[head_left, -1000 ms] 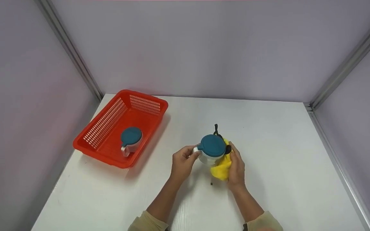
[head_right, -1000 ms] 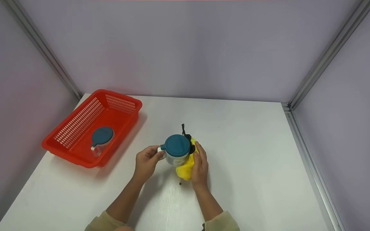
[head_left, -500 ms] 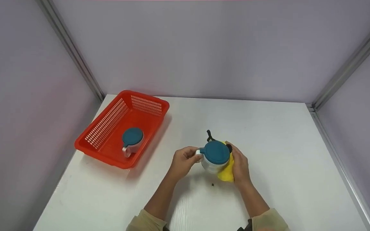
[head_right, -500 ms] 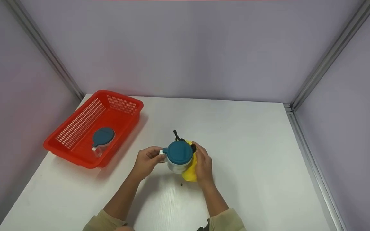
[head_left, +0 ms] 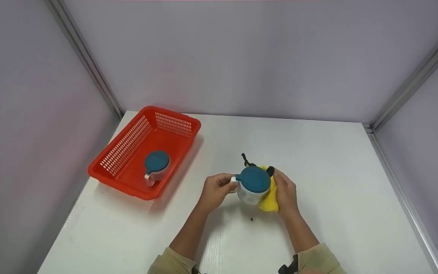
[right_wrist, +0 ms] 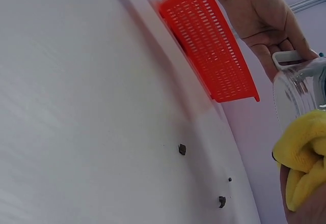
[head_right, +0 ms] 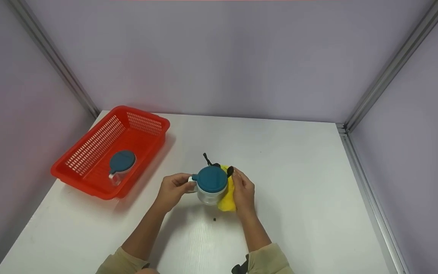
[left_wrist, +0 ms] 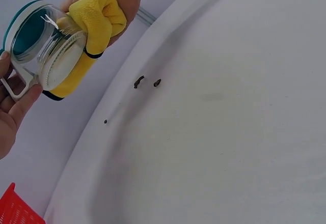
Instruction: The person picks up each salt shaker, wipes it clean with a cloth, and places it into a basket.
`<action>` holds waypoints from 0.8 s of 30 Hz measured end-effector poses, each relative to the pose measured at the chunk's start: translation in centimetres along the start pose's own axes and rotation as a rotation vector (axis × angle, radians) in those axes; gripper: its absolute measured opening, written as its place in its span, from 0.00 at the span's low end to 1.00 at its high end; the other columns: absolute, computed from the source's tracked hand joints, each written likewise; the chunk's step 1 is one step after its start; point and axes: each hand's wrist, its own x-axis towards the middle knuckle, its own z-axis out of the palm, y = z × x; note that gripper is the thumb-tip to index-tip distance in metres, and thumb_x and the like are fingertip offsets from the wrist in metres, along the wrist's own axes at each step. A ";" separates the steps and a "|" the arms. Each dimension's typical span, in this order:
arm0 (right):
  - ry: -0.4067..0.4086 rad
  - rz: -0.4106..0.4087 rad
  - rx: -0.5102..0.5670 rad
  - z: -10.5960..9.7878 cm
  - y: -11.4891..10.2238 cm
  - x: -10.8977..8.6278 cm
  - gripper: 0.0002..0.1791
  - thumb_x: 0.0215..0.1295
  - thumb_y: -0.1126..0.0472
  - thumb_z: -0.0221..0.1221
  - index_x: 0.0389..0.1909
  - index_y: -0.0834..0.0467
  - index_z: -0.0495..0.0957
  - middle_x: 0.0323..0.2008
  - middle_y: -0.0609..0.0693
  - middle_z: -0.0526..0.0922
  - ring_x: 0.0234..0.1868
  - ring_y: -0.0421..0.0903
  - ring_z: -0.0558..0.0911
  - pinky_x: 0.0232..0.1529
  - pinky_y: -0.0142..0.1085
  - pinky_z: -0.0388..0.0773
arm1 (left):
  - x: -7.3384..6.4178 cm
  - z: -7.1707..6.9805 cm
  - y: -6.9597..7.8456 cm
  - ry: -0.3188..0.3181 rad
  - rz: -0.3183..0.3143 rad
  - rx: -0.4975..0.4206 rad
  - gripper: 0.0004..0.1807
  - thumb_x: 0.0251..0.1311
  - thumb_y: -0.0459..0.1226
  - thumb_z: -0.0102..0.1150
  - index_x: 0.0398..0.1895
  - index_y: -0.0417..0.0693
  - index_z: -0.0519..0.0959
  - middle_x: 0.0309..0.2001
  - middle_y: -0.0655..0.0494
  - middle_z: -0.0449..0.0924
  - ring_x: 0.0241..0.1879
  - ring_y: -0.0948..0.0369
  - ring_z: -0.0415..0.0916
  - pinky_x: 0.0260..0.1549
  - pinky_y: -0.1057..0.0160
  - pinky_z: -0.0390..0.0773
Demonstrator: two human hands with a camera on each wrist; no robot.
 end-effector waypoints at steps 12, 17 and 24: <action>0.077 0.067 0.027 -1.8 0.2 0.8 0.37 0.67 0.33 0.51 0.72 0.46 0.65 0.60 0.48 0.72 0.55 0.45 0.72 0.52 0.26 0.77 | -0.1 -1.2 0.9 0.089 0.053 -0.029 0.11 0.62 0.32 0.64 0.46 0.38 0.84 0.43 0.42 0.86 0.42 0.54 0.85 0.44 0.52 0.85; 0.076 0.101 -0.008 -2.8 0.2 1.1 0.43 0.59 0.32 0.60 0.73 0.44 0.63 0.65 0.47 0.69 0.57 0.44 0.71 0.54 0.27 0.75 | -0.1 -2.4 1.4 0.173 0.081 -0.024 0.11 0.61 0.34 0.65 0.46 0.39 0.84 0.44 0.40 0.85 0.42 0.52 0.85 0.42 0.57 0.86; 0.050 0.023 -0.161 -4.5 0.9 1.5 0.43 0.57 0.37 0.67 0.72 0.41 0.64 0.70 0.45 0.67 0.63 0.45 0.67 0.66 0.37 0.66 | -0.1 -4.5 2.3 0.275 0.106 -0.022 0.14 0.61 0.40 0.66 0.47 0.42 0.84 0.43 0.47 0.87 0.43 0.53 0.86 0.43 0.58 0.85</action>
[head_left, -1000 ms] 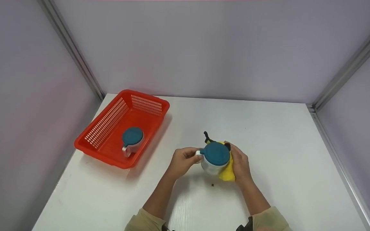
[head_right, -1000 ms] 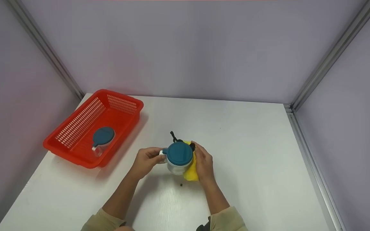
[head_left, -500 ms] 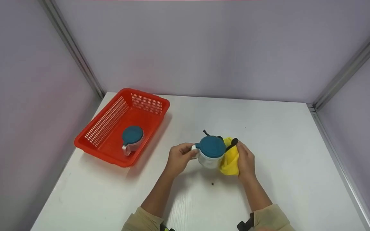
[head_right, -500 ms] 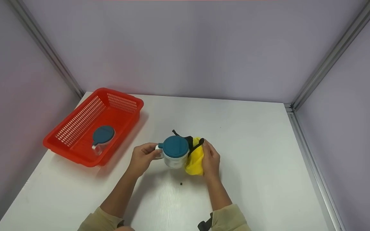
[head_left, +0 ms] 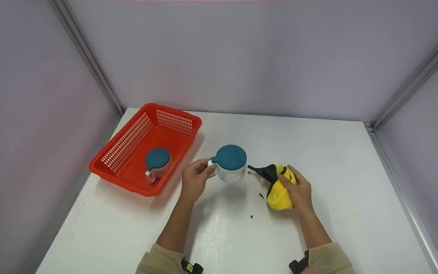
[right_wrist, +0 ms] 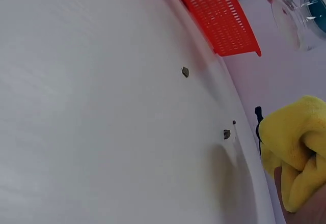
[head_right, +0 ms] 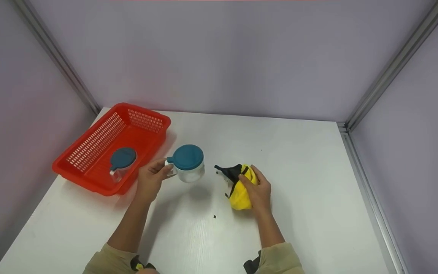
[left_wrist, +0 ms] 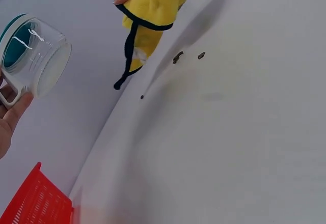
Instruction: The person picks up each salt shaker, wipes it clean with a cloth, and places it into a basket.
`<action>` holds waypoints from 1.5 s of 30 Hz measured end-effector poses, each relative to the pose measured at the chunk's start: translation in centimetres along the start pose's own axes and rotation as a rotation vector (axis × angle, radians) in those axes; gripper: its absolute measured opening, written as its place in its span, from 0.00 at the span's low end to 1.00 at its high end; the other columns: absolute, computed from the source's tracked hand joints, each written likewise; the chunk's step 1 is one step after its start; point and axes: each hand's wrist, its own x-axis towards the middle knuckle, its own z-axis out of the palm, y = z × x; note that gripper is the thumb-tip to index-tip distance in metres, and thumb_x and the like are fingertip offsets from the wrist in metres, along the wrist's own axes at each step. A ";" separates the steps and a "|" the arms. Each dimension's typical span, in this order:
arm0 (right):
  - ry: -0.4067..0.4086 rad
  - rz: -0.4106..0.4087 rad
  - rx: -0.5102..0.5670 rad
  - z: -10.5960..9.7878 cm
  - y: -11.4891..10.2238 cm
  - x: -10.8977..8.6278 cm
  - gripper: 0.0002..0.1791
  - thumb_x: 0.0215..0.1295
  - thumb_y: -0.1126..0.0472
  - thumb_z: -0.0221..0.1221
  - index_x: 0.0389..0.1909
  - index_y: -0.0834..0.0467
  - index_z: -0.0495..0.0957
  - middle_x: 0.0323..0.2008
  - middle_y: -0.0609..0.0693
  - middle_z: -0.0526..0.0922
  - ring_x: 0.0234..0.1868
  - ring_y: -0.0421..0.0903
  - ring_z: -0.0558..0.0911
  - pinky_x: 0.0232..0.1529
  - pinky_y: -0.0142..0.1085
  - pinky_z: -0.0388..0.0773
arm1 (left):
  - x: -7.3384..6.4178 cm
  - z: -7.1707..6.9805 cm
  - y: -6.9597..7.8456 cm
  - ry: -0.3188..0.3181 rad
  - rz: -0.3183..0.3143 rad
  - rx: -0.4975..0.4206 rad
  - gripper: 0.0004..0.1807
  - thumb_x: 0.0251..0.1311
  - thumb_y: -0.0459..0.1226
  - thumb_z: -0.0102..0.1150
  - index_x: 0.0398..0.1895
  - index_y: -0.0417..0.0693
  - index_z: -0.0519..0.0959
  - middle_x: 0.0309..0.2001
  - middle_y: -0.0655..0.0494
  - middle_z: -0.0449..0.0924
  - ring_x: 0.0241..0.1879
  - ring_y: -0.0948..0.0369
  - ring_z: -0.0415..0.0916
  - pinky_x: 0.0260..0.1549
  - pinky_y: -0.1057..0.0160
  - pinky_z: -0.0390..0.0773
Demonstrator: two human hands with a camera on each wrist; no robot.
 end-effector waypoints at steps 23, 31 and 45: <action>-0.204 -0.367 -0.842 -1.4 3.3 1.9 0.29 0.72 0.55 0.57 0.72 0.46 0.65 0.78 0.50 0.51 0.76 0.57 0.55 0.74 0.56 0.56 | 1.8 -5.0 2.1 0.265 0.017 0.071 0.13 0.62 0.39 0.66 0.47 0.44 0.84 0.44 0.49 0.86 0.43 0.54 0.83 0.44 0.61 0.85; -0.239 -0.362 -0.801 -1.5 3.5 1.5 0.28 0.73 0.54 0.55 0.72 0.47 0.64 0.78 0.49 0.49 0.77 0.56 0.52 0.75 0.56 0.51 | 2.3 -7.0 2.5 0.330 -0.038 0.100 0.17 0.62 0.46 0.65 0.50 0.48 0.83 0.47 0.53 0.85 0.48 0.56 0.82 0.48 0.60 0.84; -0.213 -0.367 -0.818 -1.3 3.7 1.3 0.29 0.73 0.52 0.56 0.73 0.49 0.64 0.78 0.50 0.49 0.77 0.57 0.51 0.75 0.55 0.51 | 4.9 -10.4 3.4 0.520 -0.080 0.080 0.18 0.59 0.45 0.68 0.49 0.46 0.84 0.46 0.50 0.85 0.44 0.56 0.82 0.47 0.64 0.84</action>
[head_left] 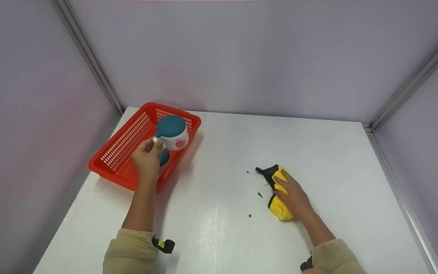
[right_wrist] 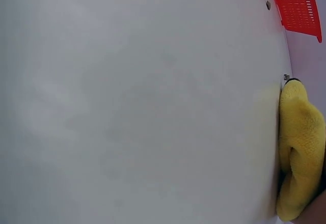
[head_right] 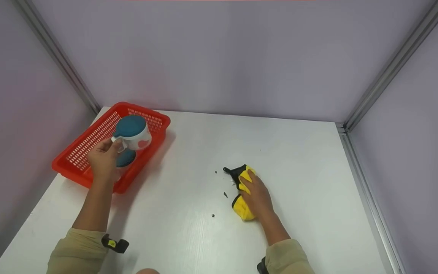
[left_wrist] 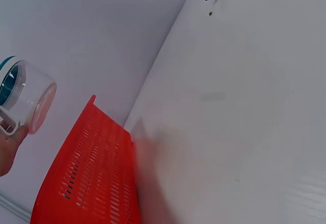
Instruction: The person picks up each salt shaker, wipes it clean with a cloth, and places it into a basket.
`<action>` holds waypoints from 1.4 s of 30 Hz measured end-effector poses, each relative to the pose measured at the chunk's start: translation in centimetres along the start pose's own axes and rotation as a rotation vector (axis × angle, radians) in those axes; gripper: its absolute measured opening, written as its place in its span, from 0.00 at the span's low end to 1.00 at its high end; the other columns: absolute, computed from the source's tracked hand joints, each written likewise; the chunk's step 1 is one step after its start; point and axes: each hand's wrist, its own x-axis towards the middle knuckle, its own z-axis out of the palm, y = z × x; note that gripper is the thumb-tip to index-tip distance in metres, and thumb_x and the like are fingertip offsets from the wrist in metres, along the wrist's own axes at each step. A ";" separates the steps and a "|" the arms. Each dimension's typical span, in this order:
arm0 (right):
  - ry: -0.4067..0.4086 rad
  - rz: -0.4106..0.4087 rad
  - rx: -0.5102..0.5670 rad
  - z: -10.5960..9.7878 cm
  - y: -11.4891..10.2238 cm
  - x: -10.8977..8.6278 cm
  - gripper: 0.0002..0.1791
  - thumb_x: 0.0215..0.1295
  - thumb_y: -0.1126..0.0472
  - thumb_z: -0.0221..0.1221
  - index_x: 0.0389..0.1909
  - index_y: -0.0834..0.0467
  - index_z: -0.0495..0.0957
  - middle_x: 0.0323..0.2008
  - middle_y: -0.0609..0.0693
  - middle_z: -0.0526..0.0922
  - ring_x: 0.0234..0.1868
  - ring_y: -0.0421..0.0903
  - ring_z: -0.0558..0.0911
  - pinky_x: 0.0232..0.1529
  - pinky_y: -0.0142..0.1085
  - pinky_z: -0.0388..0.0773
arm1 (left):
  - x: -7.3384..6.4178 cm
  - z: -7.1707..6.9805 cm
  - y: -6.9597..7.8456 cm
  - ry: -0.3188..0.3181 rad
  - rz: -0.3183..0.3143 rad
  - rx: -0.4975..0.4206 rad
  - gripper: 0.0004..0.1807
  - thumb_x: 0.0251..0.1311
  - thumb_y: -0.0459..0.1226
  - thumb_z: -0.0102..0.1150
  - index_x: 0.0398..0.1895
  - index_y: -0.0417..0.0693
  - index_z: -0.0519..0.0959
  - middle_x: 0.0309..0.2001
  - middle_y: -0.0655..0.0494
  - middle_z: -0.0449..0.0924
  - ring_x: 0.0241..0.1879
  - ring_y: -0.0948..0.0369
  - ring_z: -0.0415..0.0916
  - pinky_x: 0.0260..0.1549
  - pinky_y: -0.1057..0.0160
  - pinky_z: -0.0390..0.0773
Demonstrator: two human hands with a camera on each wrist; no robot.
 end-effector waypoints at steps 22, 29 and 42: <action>0.012 0.024 -0.008 -0.1 0.2 -0.7 0.30 0.73 0.51 0.55 0.73 0.47 0.63 0.79 0.49 0.49 0.77 0.56 0.52 0.75 0.55 0.52 | 3.9 -4.3 0.7 0.149 -0.159 -0.006 0.23 0.56 0.49 0.69 0.54 0.52 0.83 0.54 0.54 0.83 0.54 0.57 0.79 0.57 0.61 0.79; 0.029 -0.008 -0.006 0.0 0.4 -1.0 0.30 0.72 0.52 0.56 0.72 0.49 0.64 0.78 0.50 0.50 0.77 0.57 0.53 0.75 0.56 0.52 | 4.5 -5.8 -0.1 0.191 -0.142 0.048 0.23 0.58 0.47 0.68 0.55 0.49 0.82 0.54 0.51 0.82 0.53 0.57 0.77 0.57 0.60 0.79; 0.028 -0.006 -0.003 0.1 0.4 -1.0 0.30 0.72 0.50 0.56 0.72 0.48 0.64 0.78 0.50 0.50 0.77 0.56 0.53 0.75 0.55 0.53 | 5.6 -7.1 -1.2 0.237 -0.246 0.116 0.23 0.59 0.48 0.66 0.57 0.50 0.81 0.57 0.51 0.80 0.54 0.59 0.74 0.59 0.61 0.77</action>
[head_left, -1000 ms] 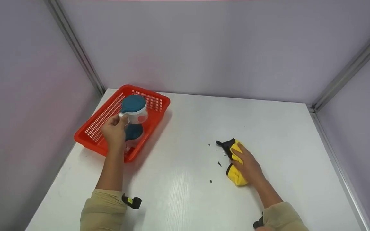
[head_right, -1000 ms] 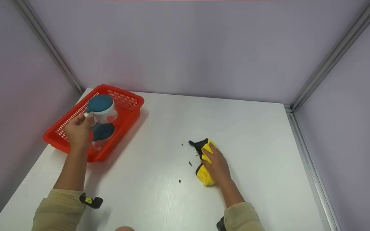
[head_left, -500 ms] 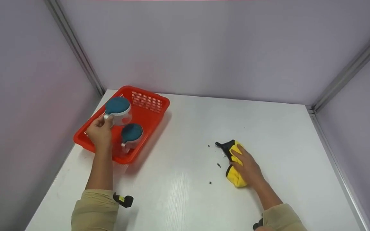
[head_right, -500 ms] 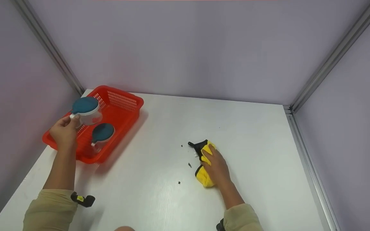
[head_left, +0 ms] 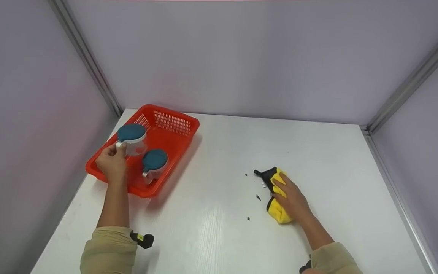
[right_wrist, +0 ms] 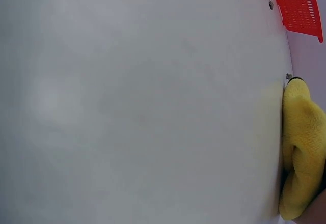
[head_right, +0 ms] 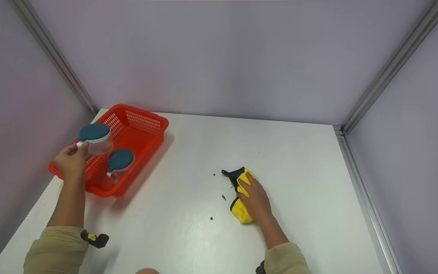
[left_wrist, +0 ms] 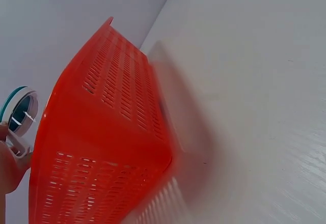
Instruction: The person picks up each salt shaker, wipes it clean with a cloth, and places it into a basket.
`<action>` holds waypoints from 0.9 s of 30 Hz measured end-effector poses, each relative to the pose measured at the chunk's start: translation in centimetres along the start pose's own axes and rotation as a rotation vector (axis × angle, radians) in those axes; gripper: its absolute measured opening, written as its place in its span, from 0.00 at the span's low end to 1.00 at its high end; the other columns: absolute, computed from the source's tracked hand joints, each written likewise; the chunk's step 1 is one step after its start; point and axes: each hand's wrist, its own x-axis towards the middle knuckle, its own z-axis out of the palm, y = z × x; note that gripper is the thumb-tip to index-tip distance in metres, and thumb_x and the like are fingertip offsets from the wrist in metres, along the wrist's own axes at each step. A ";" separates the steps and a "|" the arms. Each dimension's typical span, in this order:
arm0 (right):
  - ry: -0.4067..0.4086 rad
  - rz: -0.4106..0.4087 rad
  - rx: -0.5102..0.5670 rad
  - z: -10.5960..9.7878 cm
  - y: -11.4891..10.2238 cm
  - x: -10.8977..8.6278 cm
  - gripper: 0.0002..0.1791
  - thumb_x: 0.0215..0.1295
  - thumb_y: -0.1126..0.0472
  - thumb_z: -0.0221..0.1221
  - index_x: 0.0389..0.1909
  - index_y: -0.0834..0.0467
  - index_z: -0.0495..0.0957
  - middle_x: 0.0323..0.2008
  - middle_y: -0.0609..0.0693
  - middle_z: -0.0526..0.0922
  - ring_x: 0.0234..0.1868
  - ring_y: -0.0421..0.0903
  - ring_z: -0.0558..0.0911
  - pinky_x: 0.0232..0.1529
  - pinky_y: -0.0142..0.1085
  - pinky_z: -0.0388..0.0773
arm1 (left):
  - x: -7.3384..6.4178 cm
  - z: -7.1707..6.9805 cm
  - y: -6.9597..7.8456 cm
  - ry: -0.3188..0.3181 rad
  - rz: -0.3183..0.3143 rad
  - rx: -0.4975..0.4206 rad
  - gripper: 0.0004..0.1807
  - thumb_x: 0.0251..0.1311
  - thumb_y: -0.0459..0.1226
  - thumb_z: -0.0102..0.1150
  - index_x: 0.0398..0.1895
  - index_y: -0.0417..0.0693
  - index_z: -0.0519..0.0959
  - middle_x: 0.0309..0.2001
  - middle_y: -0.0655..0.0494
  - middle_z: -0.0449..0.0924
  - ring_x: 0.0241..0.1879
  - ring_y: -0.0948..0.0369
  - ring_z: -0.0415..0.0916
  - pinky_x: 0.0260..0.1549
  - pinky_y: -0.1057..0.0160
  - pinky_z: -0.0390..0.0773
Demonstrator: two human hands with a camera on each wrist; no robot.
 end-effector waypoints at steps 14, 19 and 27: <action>0.009 0.019 0.001 0.3 0.1 0.0 0.30 0.71 0.50 0.58 0.72 0.46 0.64 0.78 0.48 0.51 0.77 0.55 0.53 0.75 0.55 0.53 | 1.5 -0.2 -1.3 0.034 -0.078 0.089 0.24 0.60 0.50 0.65 0.58 0.52 0.81 0.56 0.53 0.78 0.53 0.61 0.69 0.59 0.63 0.77; 0.002 0.024 0.007 0.1 0.1 -0.1 0.30 0.71 0.51 0.58 0.72 0.46 0.65 0.78 0.48 0.51 0.77 0.55 0.53 0.75 0.55 0.53 | 1.5 -0.3 -1.7 0.050 -0.064 0.130 0.24 0.62 0.49 0.64 0.58 0.48 0.81 0.57 0.51 0.79 0.54 0.60 0.71 0.59 0.62 0.77; 0.014 0.016 0.012 0.0 -0.1 0.0 0.30 0.71 0.51 0.58 0.72 0.47 0.65 0.78 0.48 0.51 0.77 0.55 0.53 0.75 0.54 0.53 | 2.1 0.1 -1.5 0.015 -0.117 0.180 0.24 0.64 0.49 0.61 0.59 0.50 0.80 0.56 0.52 0.78 0.53 0.60 0.69 0.56 0.62 0.78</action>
